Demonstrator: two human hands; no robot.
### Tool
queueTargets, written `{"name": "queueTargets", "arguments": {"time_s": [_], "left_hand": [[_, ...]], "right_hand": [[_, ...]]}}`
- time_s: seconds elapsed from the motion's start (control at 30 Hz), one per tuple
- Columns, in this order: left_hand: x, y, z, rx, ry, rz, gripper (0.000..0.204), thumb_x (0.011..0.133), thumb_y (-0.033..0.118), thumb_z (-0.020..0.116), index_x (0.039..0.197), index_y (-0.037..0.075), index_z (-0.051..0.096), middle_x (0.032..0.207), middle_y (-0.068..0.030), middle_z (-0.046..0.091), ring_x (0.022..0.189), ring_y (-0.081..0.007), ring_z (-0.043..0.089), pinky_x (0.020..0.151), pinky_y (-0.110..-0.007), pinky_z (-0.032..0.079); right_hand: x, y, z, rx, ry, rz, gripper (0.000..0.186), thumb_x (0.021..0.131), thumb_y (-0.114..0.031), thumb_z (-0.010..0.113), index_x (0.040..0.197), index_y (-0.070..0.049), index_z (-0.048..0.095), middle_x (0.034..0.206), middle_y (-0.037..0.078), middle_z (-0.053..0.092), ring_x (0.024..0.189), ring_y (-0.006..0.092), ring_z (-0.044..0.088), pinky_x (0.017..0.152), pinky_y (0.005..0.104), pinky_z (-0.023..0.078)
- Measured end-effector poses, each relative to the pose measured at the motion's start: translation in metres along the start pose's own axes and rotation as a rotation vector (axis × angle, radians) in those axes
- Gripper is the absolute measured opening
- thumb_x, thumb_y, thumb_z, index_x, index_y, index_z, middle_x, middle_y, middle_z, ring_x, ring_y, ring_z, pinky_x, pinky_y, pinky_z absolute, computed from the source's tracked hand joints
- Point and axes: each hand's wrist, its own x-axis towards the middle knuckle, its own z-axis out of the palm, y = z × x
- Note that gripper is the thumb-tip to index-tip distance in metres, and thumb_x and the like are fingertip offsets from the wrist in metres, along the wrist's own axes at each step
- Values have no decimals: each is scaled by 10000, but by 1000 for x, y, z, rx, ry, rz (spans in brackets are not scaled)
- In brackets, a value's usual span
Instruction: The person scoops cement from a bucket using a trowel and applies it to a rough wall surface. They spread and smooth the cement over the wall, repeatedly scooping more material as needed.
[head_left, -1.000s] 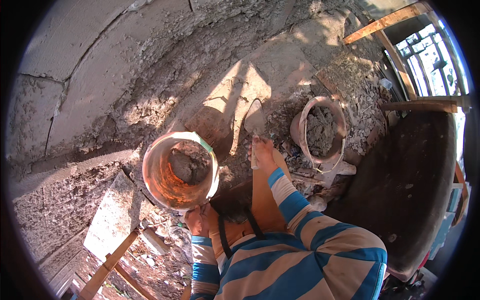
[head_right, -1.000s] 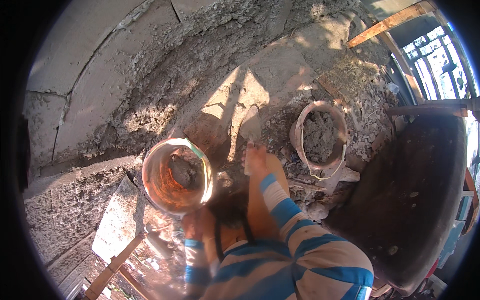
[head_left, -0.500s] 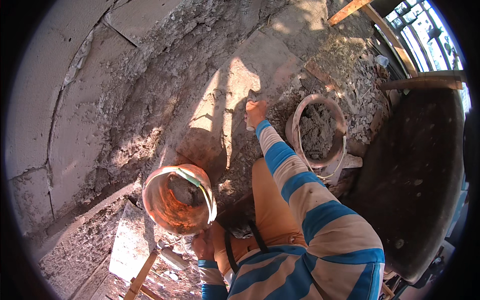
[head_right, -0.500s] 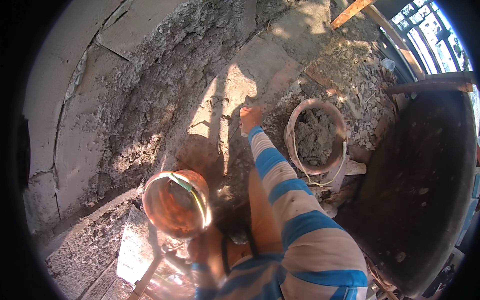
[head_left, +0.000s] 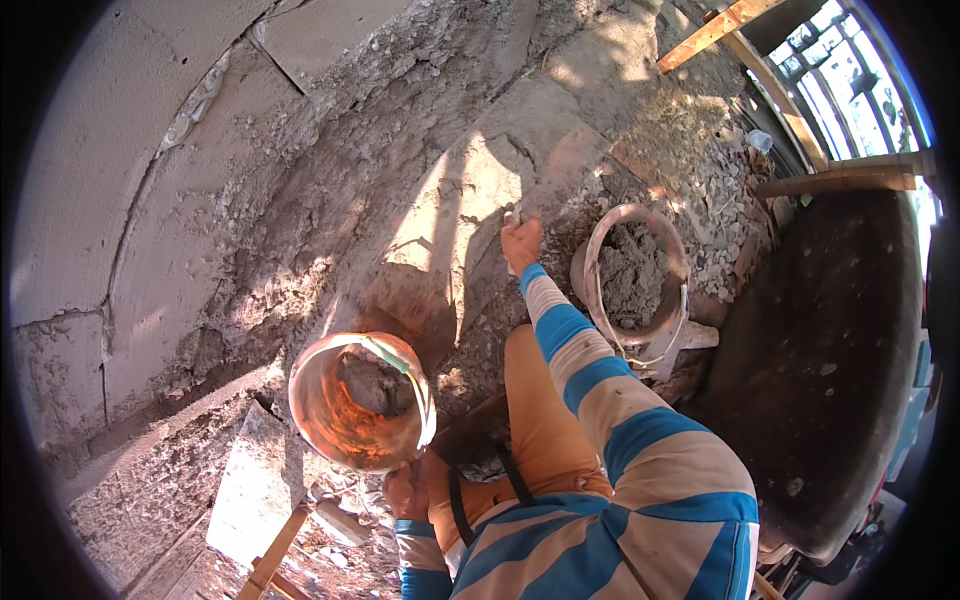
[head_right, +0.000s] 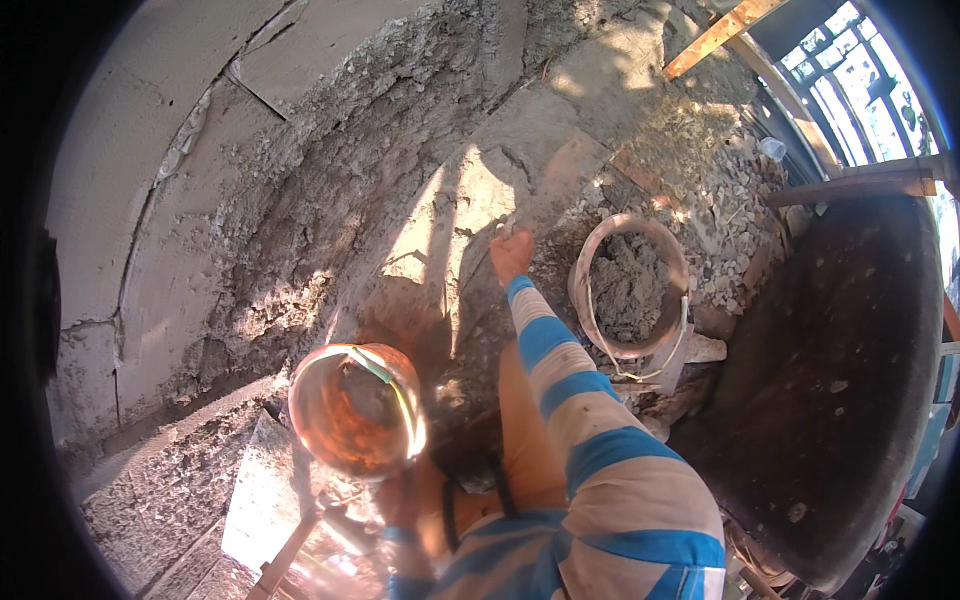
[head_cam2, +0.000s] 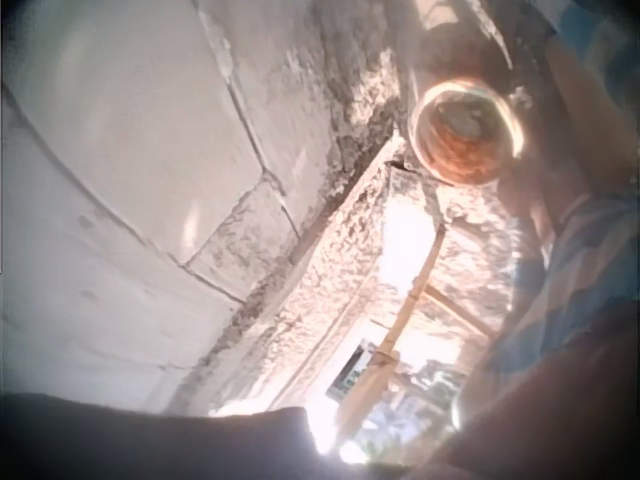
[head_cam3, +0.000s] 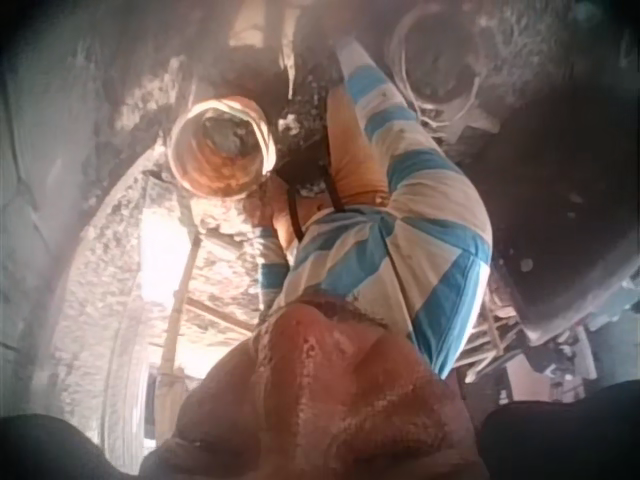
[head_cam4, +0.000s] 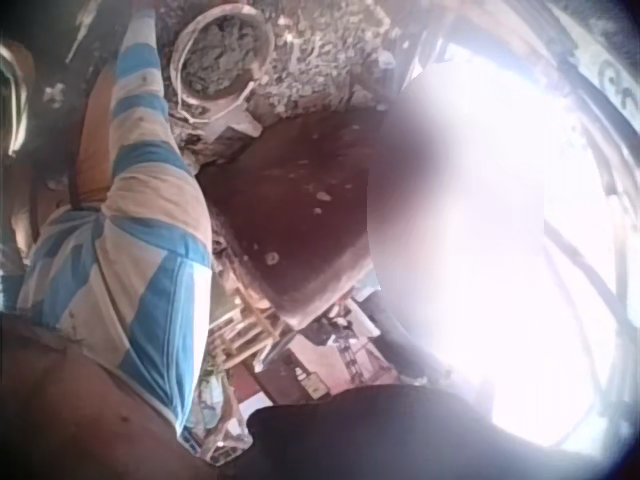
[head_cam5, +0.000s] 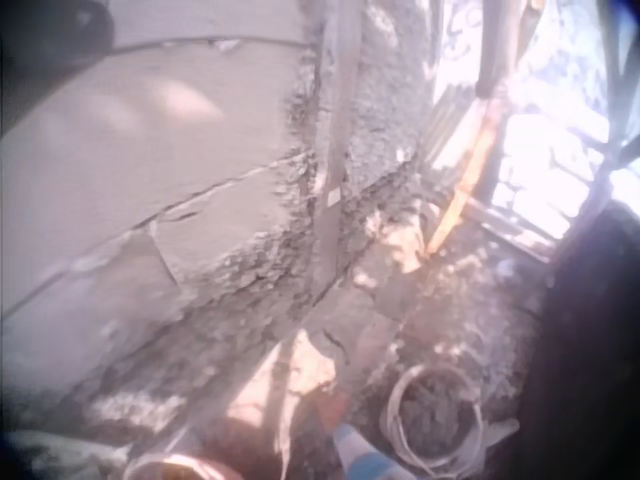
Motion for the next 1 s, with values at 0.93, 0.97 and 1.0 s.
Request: {"name": "queueTargets", "arguments": {"time_s": [0.93,0.97,1.0], "left_hand": [[-3,-38,27,-256,129,291,349,979,65,667,1284,-48,541,1151,-209,700,1003,-346,721,904,-467,608],[-4,-26,27,-276,118,268,354,987,80,662,1289,-53,535,1149,-215,701,1012,-351,720,911,-465,606],[-11,-26,20,-286,119,266,360,993,96,658,1293,-58,530,1146,-219,702,1017,-355,719,914,-462,605]], "right_hand": [[-212,-173,-183,-131,-634,-746,202,925,-187,690,1102,-154,781,1178,113,739,1074,343,697,912,466,544],[-201,-169,-176,-19,-609,-638,204,918,-159,697,1103,-125,776,1145,150,741,1035,360,705,887,468,553],[-188,-162,-169,38,-614,-597,345,954,-304,654,1189,-64,733,1188,230,711,1063,449,674,921,536,527]]}}
